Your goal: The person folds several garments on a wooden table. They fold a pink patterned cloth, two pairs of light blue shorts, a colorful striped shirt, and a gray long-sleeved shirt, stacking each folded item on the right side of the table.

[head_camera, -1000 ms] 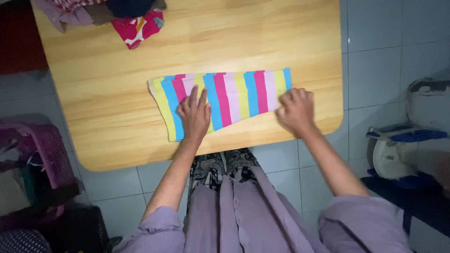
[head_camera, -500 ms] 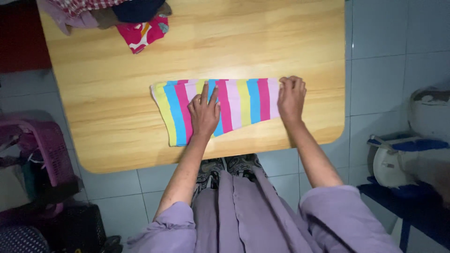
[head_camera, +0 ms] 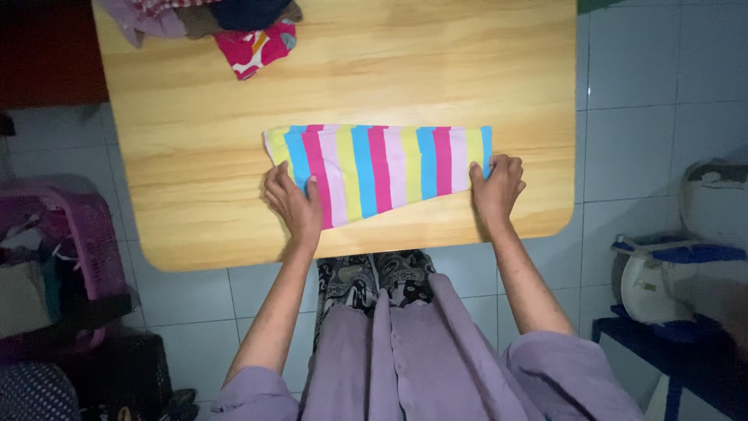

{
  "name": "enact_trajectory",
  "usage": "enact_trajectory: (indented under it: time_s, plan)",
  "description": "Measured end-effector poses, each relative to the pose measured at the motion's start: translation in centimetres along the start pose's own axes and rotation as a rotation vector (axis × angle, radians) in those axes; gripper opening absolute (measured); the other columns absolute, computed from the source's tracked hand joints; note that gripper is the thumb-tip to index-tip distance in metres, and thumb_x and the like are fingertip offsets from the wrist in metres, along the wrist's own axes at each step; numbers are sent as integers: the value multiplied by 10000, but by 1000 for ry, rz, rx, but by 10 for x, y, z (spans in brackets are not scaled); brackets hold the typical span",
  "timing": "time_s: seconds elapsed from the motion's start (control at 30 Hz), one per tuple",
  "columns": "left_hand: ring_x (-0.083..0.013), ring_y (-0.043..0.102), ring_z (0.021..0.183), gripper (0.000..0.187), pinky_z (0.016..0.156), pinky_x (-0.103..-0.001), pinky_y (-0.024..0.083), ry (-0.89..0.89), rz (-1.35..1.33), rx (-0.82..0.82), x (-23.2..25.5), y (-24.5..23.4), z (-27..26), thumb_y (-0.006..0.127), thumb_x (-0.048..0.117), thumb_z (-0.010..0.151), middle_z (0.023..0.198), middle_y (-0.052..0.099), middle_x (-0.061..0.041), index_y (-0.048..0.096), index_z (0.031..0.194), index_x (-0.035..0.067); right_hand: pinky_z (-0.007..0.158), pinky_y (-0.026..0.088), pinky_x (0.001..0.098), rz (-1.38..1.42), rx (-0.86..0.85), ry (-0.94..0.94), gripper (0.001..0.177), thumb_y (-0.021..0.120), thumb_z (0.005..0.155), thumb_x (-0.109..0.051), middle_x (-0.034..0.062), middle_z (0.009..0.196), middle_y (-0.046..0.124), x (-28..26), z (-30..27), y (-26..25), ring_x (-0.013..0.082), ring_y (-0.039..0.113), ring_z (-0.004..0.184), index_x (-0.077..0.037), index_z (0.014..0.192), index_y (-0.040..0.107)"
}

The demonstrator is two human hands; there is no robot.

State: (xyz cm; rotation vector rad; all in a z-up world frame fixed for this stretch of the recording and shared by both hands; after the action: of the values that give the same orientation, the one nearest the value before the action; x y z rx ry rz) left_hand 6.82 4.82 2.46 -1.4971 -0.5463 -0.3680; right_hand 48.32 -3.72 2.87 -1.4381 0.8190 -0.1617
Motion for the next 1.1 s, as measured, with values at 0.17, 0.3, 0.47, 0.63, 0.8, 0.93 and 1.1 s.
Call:
enact_trajectory:
  time_s: [0.17,0.3,0.47,0.63,0.8,0.93,1.1]
  plan:
    - [-412,341,1364,772,1182,-581,214,-27,-66,15,-8,-6,-6,768,151,867,1431,387,-234,351,1491,-31,859,505,439,263,-76,94,275,694,946,-146,189,1016,644,-23,2,-13,345,647,924,-25,1131,530]
    - [-422,395,1342,748,1156,-527,271,-53,-193,9,-28,1,-1,761,102,871,1419,458,-260,358,1483,-47,855,525,459,329,101,-271,336,672,901,-15,210,1099,600,-94,-19,-29,362,636,978,-36,1206,535]
    - [-284,669,1050,537,936,-371,516,-320,-480,-93,-67,18,11,722,163,917,1174,656,-181,482,1357,-31,903,508,472,274,-86,-474,504,620,872,23,201,1197,617,-175,-62,7,391,628,1057,-59,1363,542]
    - [-248,747,875,259,807,-375,556,-413,-369,-324,-78,24,11,746,167,922,954,765,-145,705,1087,-29,883,453,488,103,-177,-645,613,652,828,-30,258,1188,565,-199,-91,32,415,576,1071,63,1410,481]
    - [-192,736,890,343,777,-326,562,-359,-529,-348,-67,19,5,716,86,861,1008,770,-118,678,1196,25,844,523,467,97,-250,-587,533,611,935,-42,199,1163,563,-181,-88,44,372,630,996,27,1452,504]
    - [-179,741,872,329,767,-320,577,-370,-564,-344,-71,20,8,706,61,880,994,766,-123,657,1198,-7,788,554,462,135,-270,-517,508,589,955,-39,190,1147,563,-181,-80,49,367,648,927,16,1457,531]
    - [-173,752,910,413,788,-319,585,-299,-595,-307,-41,0,17,686,37,882,1031,777,-107,620,1288,10,755,543,408,311,-372,-481,446,667,950,-161,176,1062,611,-173,-68,60,313,654,883,22,1352,606]
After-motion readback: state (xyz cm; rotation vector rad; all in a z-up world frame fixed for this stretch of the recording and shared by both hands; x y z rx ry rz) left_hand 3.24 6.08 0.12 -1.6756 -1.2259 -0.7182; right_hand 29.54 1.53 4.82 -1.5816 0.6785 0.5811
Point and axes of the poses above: each hand's wrist, its own z-axis towards the middle knuckle, its own y-axis out of the palm, x = y × z, the point moved 8 cm from there along z, towards the middle knuckle
